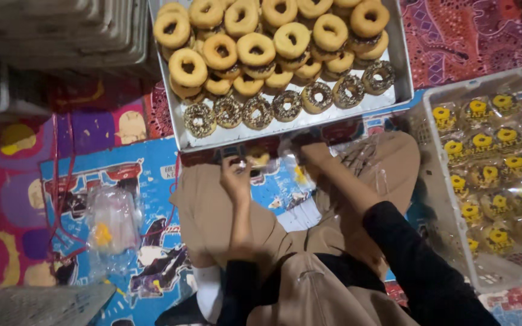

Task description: The person sits on the floor and packs donuts from a metal tray into small plastic bags. They place the sealed bags into a white plastic crate. The person handles plain and chocolate-sprinkled donuts.

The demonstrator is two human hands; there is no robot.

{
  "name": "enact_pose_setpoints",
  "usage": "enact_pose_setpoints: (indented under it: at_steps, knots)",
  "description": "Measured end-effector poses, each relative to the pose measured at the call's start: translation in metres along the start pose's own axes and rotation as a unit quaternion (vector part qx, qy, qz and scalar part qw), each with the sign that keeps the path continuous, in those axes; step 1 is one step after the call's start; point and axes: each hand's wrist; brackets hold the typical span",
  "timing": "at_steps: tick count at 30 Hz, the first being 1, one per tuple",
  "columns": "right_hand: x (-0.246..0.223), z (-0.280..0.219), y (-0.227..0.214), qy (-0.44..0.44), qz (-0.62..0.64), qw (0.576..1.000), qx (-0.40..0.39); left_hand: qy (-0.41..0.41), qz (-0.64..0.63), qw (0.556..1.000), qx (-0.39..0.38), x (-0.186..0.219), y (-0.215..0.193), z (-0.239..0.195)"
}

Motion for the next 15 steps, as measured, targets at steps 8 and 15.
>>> enact_pose_setpoints:
  at_steps: [8,15]
  knots:
    - [-0.004,0.017,0.016,-0.102,0.011,0.993,0.056,0.019,0.311,0.942,-0.125,0.031,0.042,-0.016]
    - [0.002,0.03,0.011,-0.111,-0.163,0.974,0.112,0.138,0.192,0.967,-0.093,0.03,0.046,-0.054]
Point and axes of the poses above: each hand's wrist, its own z-axis towards the middle knuckle, its own y-axis out of the palm, x = y × z, and after that the axes turned 8 degrees about -x, right-handed
